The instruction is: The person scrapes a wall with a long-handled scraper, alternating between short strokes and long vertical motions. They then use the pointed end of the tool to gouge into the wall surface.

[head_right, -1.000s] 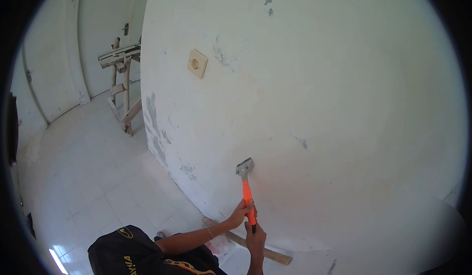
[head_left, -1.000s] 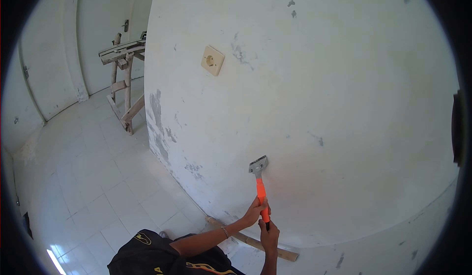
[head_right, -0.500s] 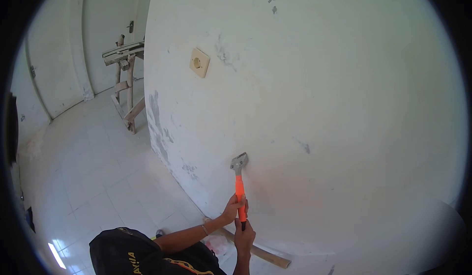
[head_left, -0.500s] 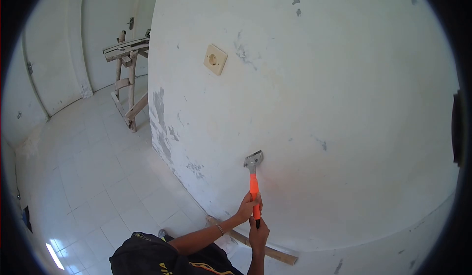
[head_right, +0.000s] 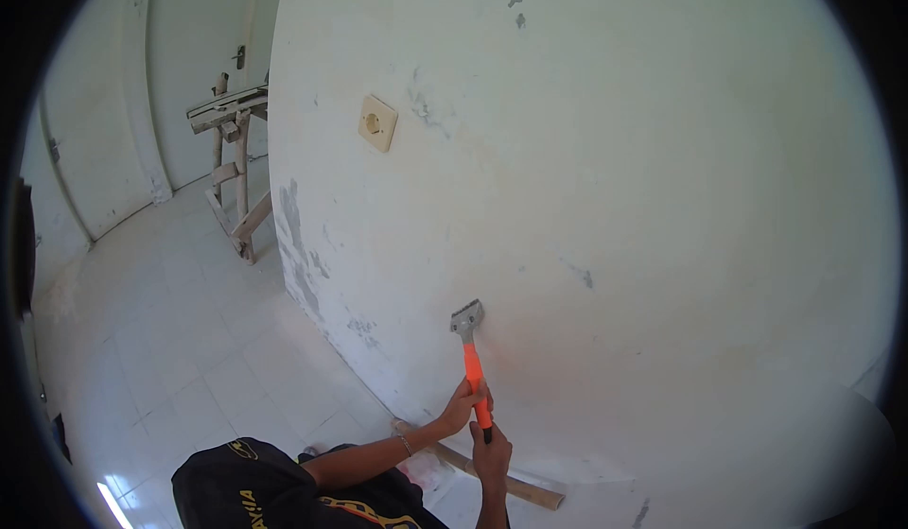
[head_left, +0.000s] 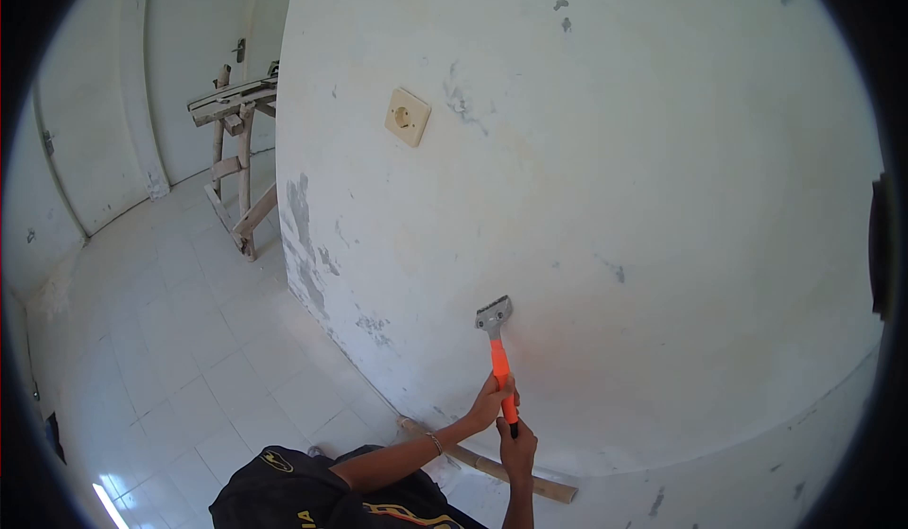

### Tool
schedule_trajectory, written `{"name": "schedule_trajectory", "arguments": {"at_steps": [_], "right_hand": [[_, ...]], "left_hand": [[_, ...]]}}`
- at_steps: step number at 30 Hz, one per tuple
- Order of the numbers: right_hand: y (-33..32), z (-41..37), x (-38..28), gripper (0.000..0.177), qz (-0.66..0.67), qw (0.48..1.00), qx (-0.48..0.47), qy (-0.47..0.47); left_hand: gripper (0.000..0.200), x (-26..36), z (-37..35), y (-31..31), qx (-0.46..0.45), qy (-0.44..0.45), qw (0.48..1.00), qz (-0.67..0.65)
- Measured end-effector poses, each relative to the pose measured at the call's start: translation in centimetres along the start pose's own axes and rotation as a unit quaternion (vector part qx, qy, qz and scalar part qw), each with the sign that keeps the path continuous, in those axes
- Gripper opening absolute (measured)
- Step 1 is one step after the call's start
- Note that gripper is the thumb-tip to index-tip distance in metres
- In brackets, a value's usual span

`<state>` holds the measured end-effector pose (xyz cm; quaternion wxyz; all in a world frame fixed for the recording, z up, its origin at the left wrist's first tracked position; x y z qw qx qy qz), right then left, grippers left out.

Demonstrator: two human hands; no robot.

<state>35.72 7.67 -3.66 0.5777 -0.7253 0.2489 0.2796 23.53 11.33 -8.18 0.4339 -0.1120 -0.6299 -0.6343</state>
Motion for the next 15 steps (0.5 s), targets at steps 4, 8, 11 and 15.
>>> {"name": "schedule_trajectory", "arguments": {"at_steps": [4, 8, 11, 15], "right_hand": [[2.4, 0.6, -1.6, 0.038, 0.005, 0.999, 0.014, -0.040], [1.2, 0.1, -0.2, 0.036, 0.000, 1.000, 0.007, 0.007], [1.4, 0.5, -0.5, 0.033, 0.042, 0.999, -0.002, -0.029], [3.6, 0.9, -2.6, 0.032, 0.036, 0.998, 0.014, -0.045]], "left_hand": [[0.024, 1.9, 0.7, -1.9, 0.028, -0.028, 0.999, -0.011], [0.025, 0.1, 0.1, -0.7, 0.018, -0.018, 1.000, 0.003], [0.025, 1.7, 0.5, -0.6, -0.004, 0.003, 1.000, 0.022], [0.024, 3.1, 2.0, -2.2, 0.005, -0.003, 1.000, 0.029]]}}
Point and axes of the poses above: each hand's wrist, its own z-axis towards the middle knuckle, its own y-axis out of the palm, x = y × z, the point moved 10 cm from there along z, towards the middle knuckle, and after that the axes turned 10 degrees about y, right-handed, at the moved point
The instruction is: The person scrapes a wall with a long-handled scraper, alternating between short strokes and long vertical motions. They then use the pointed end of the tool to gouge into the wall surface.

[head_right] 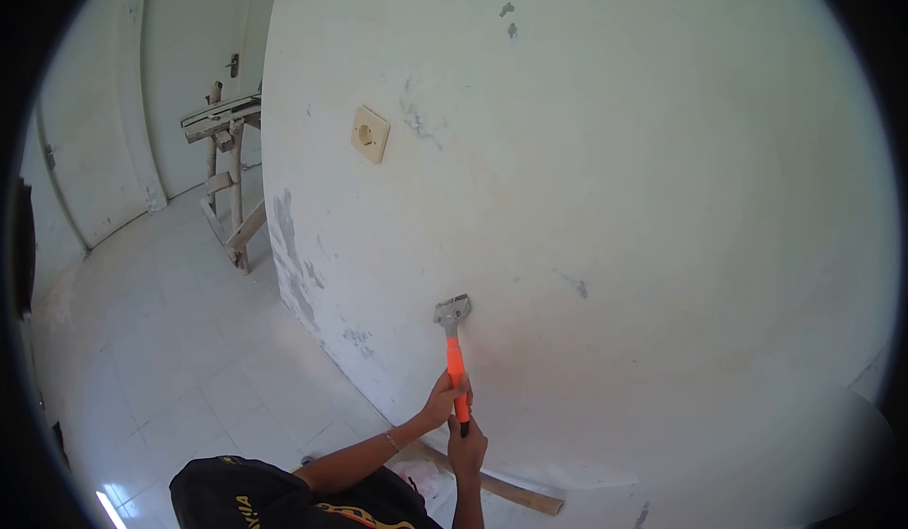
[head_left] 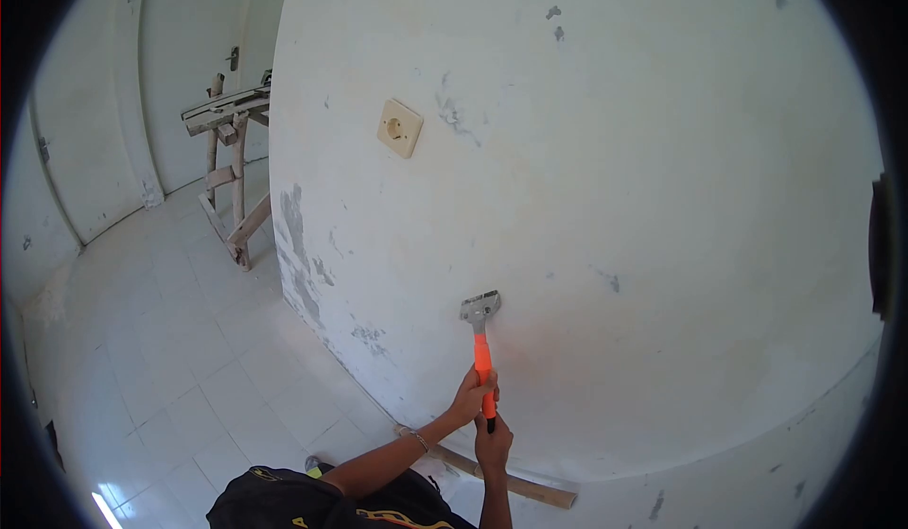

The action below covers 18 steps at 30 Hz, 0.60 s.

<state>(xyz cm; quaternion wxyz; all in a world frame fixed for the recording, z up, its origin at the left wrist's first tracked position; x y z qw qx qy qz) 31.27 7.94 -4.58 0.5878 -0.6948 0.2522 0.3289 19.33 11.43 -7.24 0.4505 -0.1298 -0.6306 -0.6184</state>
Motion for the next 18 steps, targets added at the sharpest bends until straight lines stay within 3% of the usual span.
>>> {"name": "schedule_trajectory", "arguments": {"at_steps": [2, 4, 7, 10, 12, 18], "right_hand": [[-0.1, -0.3, 0.9, 0.031, 0.000, 0.999, 0.036, -0.015], [-1.7, -0.7, 1.2, 0.030, 0.003, 1.000, 0.005, 0.020], [-2.1, -0.2, 1.2, 0.030, 0.022, 0.999, -0.005, 0.037], [-0.3, 0.0, 0.2, 0.032, -0.025, 0.999, -0.016, 0.018], [-0.3, -0.2, 0.3, 0.031, -0.008, 0.999, 0.030, 0.006], [-1.6, 0.0, 1.4, 0.030, 0.008, 0.999, -0.011, 0.032]], "left_hand": [[0.024, -0.5, -0.6, -0.1, 0.007, -0.011, 1.000, -0.024], [0.025, -2.1, -1.3, 1.0, -0.002, -0.037, 0.999, -0.025], [0.025, -0.8, -0.7, 1.9, -0.030, 0.013, 0.999, 0.001], [0.024, -0.1, -0.2, 0.3, -0.013, -0.005, 1.000, -0.021], [0.023, -0.3, -0.2, 0.1, -0.018, -0.014, 1.000, -0.005], [0.020, 0.1, -0.5, 1.9, -0.038, 0.000, 0.999, 0.017]]}}
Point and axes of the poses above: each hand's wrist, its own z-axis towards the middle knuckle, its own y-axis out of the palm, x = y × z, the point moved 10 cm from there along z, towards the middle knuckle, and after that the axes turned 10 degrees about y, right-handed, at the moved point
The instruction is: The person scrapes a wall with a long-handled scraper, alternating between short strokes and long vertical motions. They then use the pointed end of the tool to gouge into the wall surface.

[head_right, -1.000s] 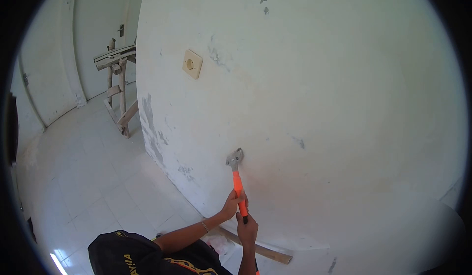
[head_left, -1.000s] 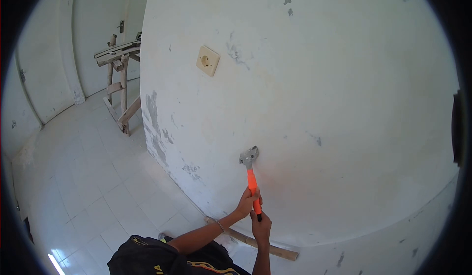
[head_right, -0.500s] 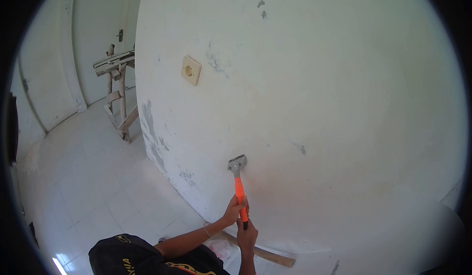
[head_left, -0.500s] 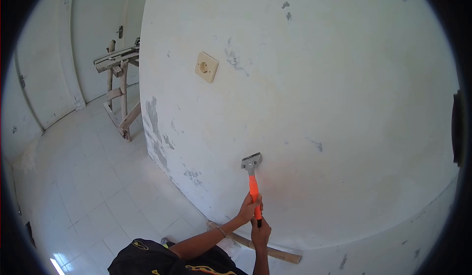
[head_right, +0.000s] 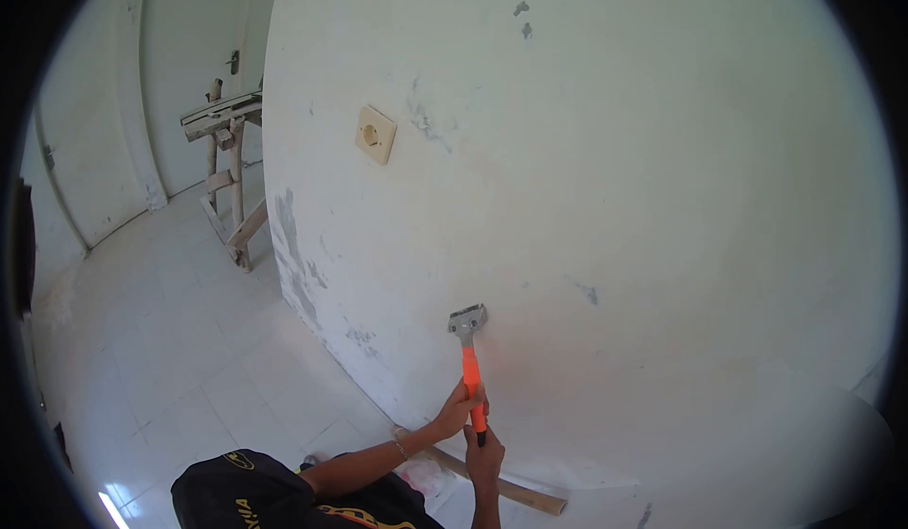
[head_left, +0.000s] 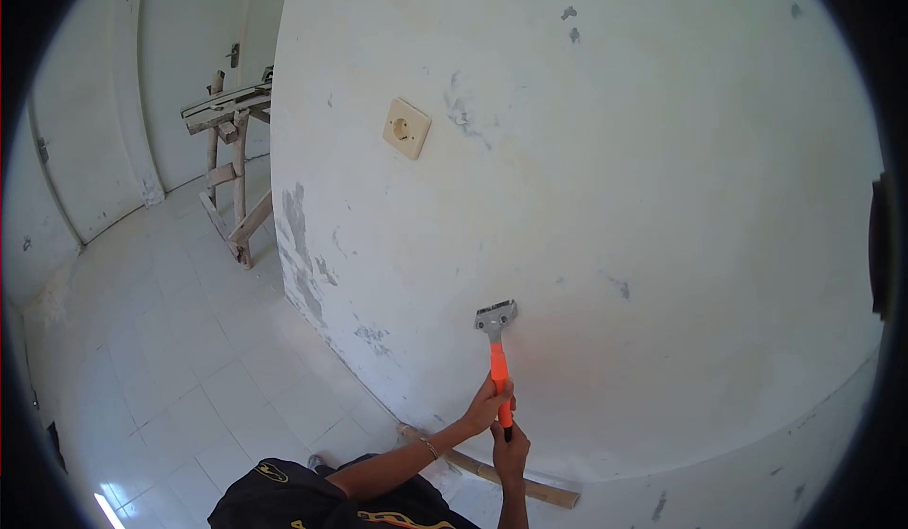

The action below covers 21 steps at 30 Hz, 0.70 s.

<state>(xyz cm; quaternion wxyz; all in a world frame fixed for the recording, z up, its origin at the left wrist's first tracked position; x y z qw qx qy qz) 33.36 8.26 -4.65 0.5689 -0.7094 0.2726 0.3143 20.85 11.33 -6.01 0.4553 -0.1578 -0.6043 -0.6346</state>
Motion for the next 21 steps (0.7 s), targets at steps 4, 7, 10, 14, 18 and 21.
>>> {"name": "schedule_trajectory", "arguments": {"at_steps": [4, 7, 10, 14, 18, 21], "right_hand": [[0.9, 0.1, -2.6, 0.029, -0.025, 0.999, 0.024, -0.036], [0.1, -0.3, -0.6, 0.030, -0.018, 1.000, 0.010, 0.003], [-0.4, -0.3, -1.0, 0.030, -0.010, 1.000, 0.003, -0.009], [0.9, -0.1, -6.8, 0.033, -0.016, 0.998, 0.019, -0.049], [0.9, 0.1, -3.3, 0.035, 0.001, 0.999, 0.010, -0.048], [0.3, -0.6, 2.0, 0.036, 0.019, 0.998, 0.026, -0.046]], "left_hand": [[0.019, 1.4, 1.1, -1.4, 0.021, 0.014, 0.999, -0.033], [0.020, -0.2, -0.4, -0.2, 0.012, -0.019, 0.999, -0.041], [0.021, 0.5, -0.2, 0.2, 0.005, 0.007, 1.000, -0.008], [0.024, 3.6, 2.4, -2.2, 0.047, 0.004, 0.998, -0.031], [0.027, 1.2, 1.1, -1.6, 0.036, -0.006, 0.999, -0.020], [0.029, -1.0, -0.6, -0.4, 0.003, -0.026, 1.000, 0.008]]}}
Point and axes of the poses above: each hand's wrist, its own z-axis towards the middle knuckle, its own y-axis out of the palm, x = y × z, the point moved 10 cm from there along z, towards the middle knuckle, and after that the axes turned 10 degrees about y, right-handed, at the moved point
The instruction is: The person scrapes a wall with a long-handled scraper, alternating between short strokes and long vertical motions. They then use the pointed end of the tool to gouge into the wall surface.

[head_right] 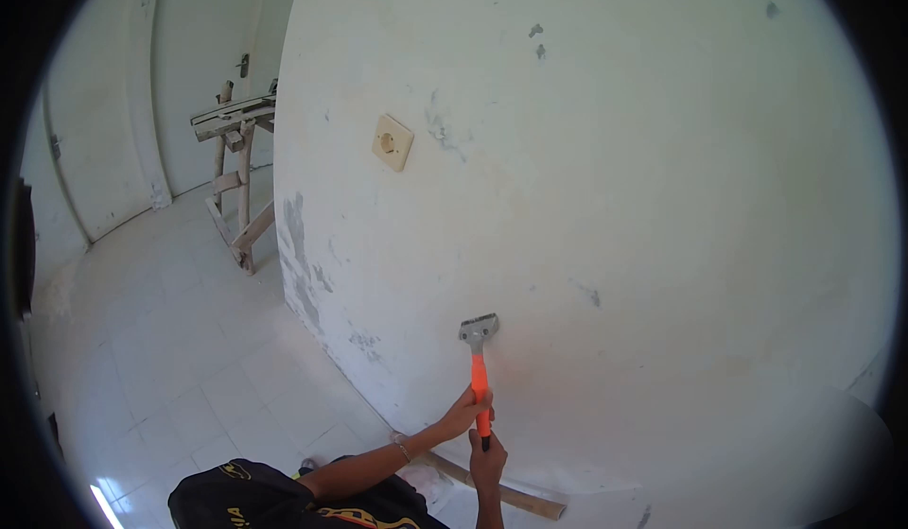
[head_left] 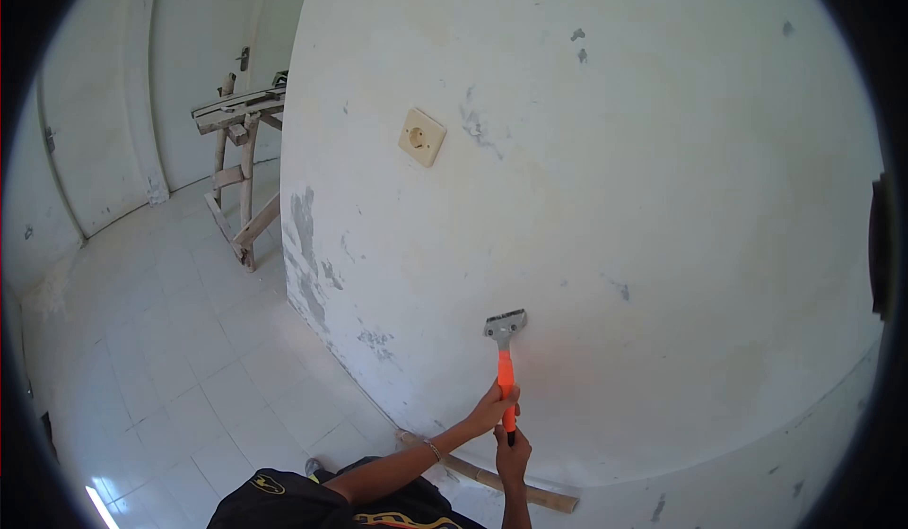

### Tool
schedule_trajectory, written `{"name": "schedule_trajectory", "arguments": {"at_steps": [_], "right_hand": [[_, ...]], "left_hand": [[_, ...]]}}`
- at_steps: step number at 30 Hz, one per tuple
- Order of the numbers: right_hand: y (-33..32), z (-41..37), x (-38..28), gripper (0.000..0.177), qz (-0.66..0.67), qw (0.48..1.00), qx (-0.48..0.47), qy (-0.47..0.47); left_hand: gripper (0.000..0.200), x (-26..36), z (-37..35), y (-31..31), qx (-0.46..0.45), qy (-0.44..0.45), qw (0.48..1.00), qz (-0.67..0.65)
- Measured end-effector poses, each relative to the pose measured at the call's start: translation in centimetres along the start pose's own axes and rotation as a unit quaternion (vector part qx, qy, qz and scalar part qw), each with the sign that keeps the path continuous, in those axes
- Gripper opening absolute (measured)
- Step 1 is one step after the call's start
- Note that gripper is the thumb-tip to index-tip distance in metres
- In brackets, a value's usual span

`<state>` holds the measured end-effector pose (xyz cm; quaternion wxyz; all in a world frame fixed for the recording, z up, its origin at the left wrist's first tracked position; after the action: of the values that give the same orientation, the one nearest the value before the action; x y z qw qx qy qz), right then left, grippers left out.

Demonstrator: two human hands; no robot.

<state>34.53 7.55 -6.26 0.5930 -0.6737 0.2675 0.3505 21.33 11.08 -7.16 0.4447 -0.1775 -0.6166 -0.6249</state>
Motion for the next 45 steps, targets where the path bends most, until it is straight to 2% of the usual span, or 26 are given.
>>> {"name": "schedule_trajectory", "arguments": {"at_steps": [2, 5, 7, 8, 12, 14, 19, 23, 25, 27, 29, 32, 35, 37, 40, 45], "right_hand": [[-0.4, 0.3, 0.7, 0.036, 0.007, 1.000, 0.015, -0.002], [0.3, 0.4, -0.4, 0.036, -0.004, 1.000, 0.008, 0.024], [1.4, 1.0, -2.8, 0.036, 0.003, 1.000, -0.005, -0.013], [1.4, 0.9, -2.7, 0.036, 0.008, 1.000, -0.008, 0.004], [-0.2, 0.4, 0.8, 0.029, 0.021, 0.998, -0.028, 0.061], [-0.2, 1.0, 1.3, 0.030, 0.004, 0.999, -0.014, 0.032], [0.7, 1.1, -4.9, 0.031, -0.001, 1.000, 0.023, -0.015], [-1.1, 1.4, -1.5, 0.033, 0.033, 0.999, 0.000, 0.003], [-2.4, 1.4, -0.5, 0.033, 0.034, 0.999, 0.000, 0.003], [-3.6, 1.1, 0.4, 0.026, 0.038, 0.999, -0.004, 0.038], [-4.4, 0.9, -3.6, 0.028, 0.021, 0.999, 0.008, 0.031], [-5.4, 0.7, -6.8, 0.032, -0.053, 0.998, 0.009, 0.029], [-6.9, 0.4, -5.8, 0.033, -0.081, 0.995, 0.002, 0.058], [-7.0, 0.2, -6.7, 0.035, -0.077, 0.996, -0.002, 0.046], [-6.5, -0.4, -10.4, 0.037, -0.141, 0.989, 0.034, 0.016], [-7.6, -0.6, -8.0, 0.038, -0.117, 0.992, 0.021, 0.038]], "left_hand": [[0.032, -0.8, -0.9, 1.2, -0.054, -0.017, 0.997, 0.051], [0.034, 1.5, 0.1, 0.4, -0.056, 0.014, 0.997, 0.051], [0.035, 1.7, 0.8, -0.1, -0.040, 0.000, 0.999, 0.030], [0.034, 1.8, 0.8, -0.2, -0.029, -0.004, 0.999, 0.026], [0.034, -0.3, -0.5, 1.0, -0.053, -0.001, 0.997, 0.049], [0.035, 0.0, -0.6, 1.5, -0.058, -0.011, 0.997, 0.049], [0.033, 3.0, 1.7, 0.0, -0.019, 0.017, 1.000, 0.017], [0.033, 1.2, 1.1, 1.4, -0.025, 0.014, 0.999, 0.015], [0.035, 0.8, 0.3, 3.8, -0.075, 0.013, 0.996, 0.054], [0.039, 1.1, 0.4, 4.4, -0.086, 0.011, 0.995, 0.055], [0.038, 3.3, 1.5, 4.5, -0.087, 0.043, 0.995, 0.029], [0.036, 4.8, 2.1, 5.1, -0.072, 0.036, 0.997, -0.008], [0.035, 3.3, 1.5, 6.3, -0.096, 0.038, 0.995, 0.001], [0.035, 4.1, 1.4, 6.3, -0.101, 0.040, 0.994, -0.003], [0.035, 5.0, 2.6, 4.9, -0.075, 0.039, 0.996, -0.031], [0.029, 4.5, 1.3, 6.3, -0.081, 0.043, 0.996, -0.022]]}}
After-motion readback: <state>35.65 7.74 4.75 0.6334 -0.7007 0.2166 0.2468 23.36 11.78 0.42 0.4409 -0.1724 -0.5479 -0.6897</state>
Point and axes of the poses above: each hand's wrist, its own z-axis towards the middle knuckle, its own y-axis out of the palm, x = y × z, the point moved 10 cm from there along z, towards the middle knuckle, and after that the axes turned 10 degrees about y, right-handed, at the moved point
